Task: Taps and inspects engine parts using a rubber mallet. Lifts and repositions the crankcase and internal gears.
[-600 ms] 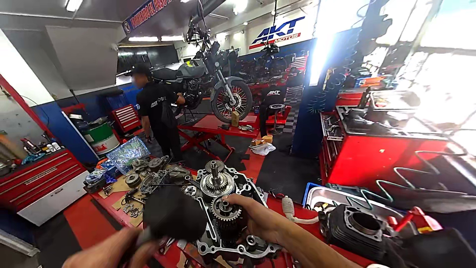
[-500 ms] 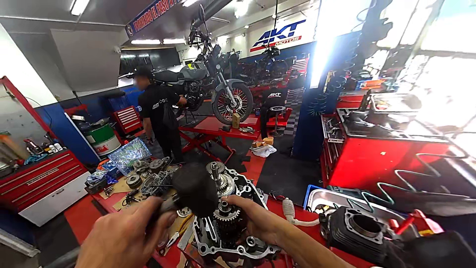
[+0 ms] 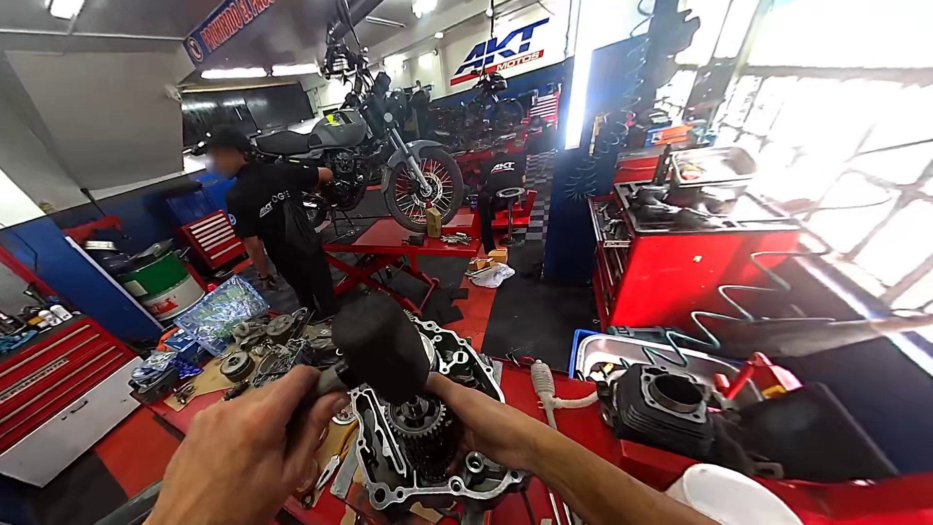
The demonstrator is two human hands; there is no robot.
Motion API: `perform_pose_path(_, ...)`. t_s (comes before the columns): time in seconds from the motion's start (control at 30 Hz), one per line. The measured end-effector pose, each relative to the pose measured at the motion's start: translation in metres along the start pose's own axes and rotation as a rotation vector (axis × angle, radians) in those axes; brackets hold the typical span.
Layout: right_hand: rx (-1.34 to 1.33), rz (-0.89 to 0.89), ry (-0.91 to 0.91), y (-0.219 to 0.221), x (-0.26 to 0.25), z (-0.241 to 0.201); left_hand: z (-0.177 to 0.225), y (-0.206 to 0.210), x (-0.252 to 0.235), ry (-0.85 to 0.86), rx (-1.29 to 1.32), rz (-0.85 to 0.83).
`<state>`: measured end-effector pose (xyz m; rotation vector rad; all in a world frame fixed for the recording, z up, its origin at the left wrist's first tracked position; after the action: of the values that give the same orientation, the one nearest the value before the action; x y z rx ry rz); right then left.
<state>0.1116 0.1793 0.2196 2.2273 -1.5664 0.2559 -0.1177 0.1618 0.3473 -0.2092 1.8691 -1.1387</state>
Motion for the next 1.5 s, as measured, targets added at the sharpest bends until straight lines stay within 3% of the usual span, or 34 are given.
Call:
perform_pose_path(0.2, 0.012, -0.014, 0.0, -0.001, 0.002, -0.001, 0.005, 0.004, -0.001, 0.109, -0.018, -0.096)
perform_pose_path(0.43, -0.002, -0.051, 0.02, -0.001, 0.002, -0.002, 0.001, 0.014, 0.0, 0.101, 0.064, -0.236)
perform_pose_path(0.67, -0.013, -0.013, 0.052, -0.001, 0.001, -0.004, -0.01, -0.015, -0.011, -0.027, 0.212, -0.285)
perform_pose_path(0.8, -0.012, -0.031, 0.045, -0.002, -0.002, -0.002, -0.005, 0.007, 0.001, 0.049, 0.197, -0.377)
perform_pose_path(0.97, -0.035, 0.01, 0.052, -0.002, 0.001, -0.006, -0.012, -0.012, -0.007, 0.027, 0.249, -0.325)
perform_pose_path(1.13, -0.035, 0.025, 0.041, 0.001, 0.005, -0.009, -0.004, 0.008, 0.003, 0.143, 0.185, -0.376)
perform_pose_path(1.27, -0.039, 0.03, 0.054, -0.001, 0.002, -0.007, -0.015, -0.009, -0.012, 0.036, 0.273, -0.36)
perform_pose_path(1.4, 0.0, -0.009, 0.042, -0.003, -0.001, -0.002, -0.022, 0.037, -0.003, 0.105, 0.244, -0.304)
perform_pose_path(1.5, 0.004, -0.022, 0.045, -0.003, -0.002, -0.003, -0.031, 0.03, -0.006, 0.091, 0.202, -0.261)
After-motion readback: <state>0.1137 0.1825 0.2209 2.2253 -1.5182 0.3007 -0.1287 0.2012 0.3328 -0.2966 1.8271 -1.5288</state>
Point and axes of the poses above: each hand's wrist, its own x-axis away from the middle knuckle, its own y-axis out of the palm, z = x × y, the point moved 4 cm from there along -x, towards the middle knuckle, and after that the axes turned 3 degrees about -x, right-handed, at the moved point
